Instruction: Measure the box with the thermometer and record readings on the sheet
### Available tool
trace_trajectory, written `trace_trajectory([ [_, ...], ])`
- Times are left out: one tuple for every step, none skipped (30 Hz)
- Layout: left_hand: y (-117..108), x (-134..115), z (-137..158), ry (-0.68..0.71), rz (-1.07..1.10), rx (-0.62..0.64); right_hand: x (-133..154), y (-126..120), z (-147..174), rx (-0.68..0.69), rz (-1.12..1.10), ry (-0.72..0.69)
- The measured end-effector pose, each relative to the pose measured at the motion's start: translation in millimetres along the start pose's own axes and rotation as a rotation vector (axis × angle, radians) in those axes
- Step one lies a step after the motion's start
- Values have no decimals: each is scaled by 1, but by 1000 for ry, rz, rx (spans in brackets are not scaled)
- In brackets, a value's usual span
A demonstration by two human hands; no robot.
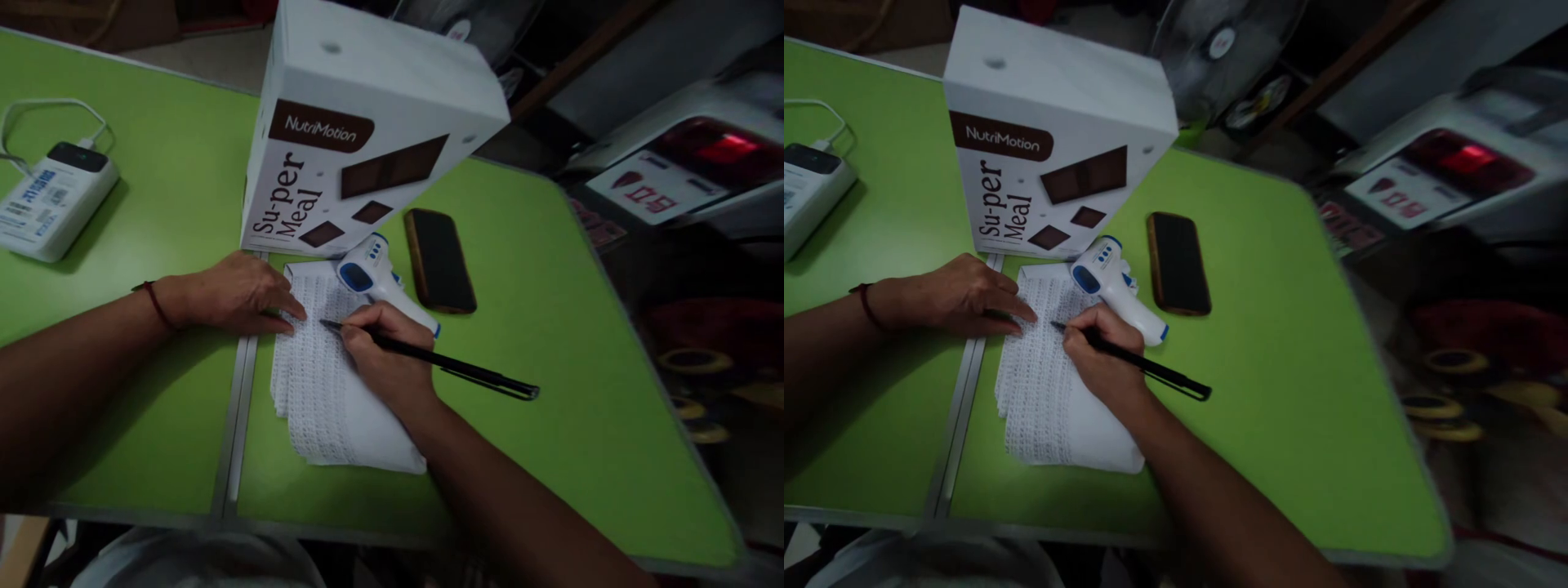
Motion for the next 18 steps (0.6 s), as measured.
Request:
trace_trajectory([
  [0, 0, 0, -5, 7, 4, 0, 0, 0, -2, 2, 5],
  [0, 1, 0, -11, 10, 8, -1, 0, 0, -3, 4, 7],
  [1, 1, 0, -14, 11, 10, -1, -1, 0, -3, 6, 6],
  [1, 1, 0, -14, 9, 7, -1, -1, 0, -1, 6, 1],
  [0, 1, 0, -11, 7, 3, 0, 0, 0, 3, 6, -7],
  [0, 1, 0, -7, 8, 1, 0, 0, 0, 4, 4, -13],
  [0, 0, 0, -2, 12, -1, 0, -1, 0, 3, 1, -14],
  [0, 0, 0, 2, 15, -1, 0, -1, 0, -1, -2, -10],
  [0, 0, 0, 2, 13, 0, 0, -1, 0, -5, -8, -3],
  [1, 0, 0, -1, 6, 0, 0, -1, 0, -8, -15, 3],
  [1, 0, 0, -5, -3, -1, 0, -1, 0, -11, -26, 5],
  [1, 1, 0, -11, -9, 0, 0, -1, 1, -8, -38, 2],
  [1, 1, 0, -18, -12, 2, 1, -1, 1, 0, -46, -5],
  [1, 1, 0, -25, -10, 7, 2, 0, 1, 10, -51, -13],
  [1, 1, 0, -31, -6, 12, 3, 0, 1, 23, -51, -20],
  [1, 1, 0, -33, -2, 15, 3, 1, 2, 38, -47, -23],
  [1, 2, 0, -33, 0, 14, 3, 1, 2, 51, -41, -25],
  [1, 1, 0, -30, 0, 10, 4, 2, 2, 62, -35, -27],
])
Point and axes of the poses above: each hand's wrist, its own z-axis away from the middle knuckle, its own y-axis out of the palm, x = y × z, the point moved 5 cm from there along -z, towards the middle knuckle, and after that the axes turned 12 degrees about z, right-handed, at the moved point
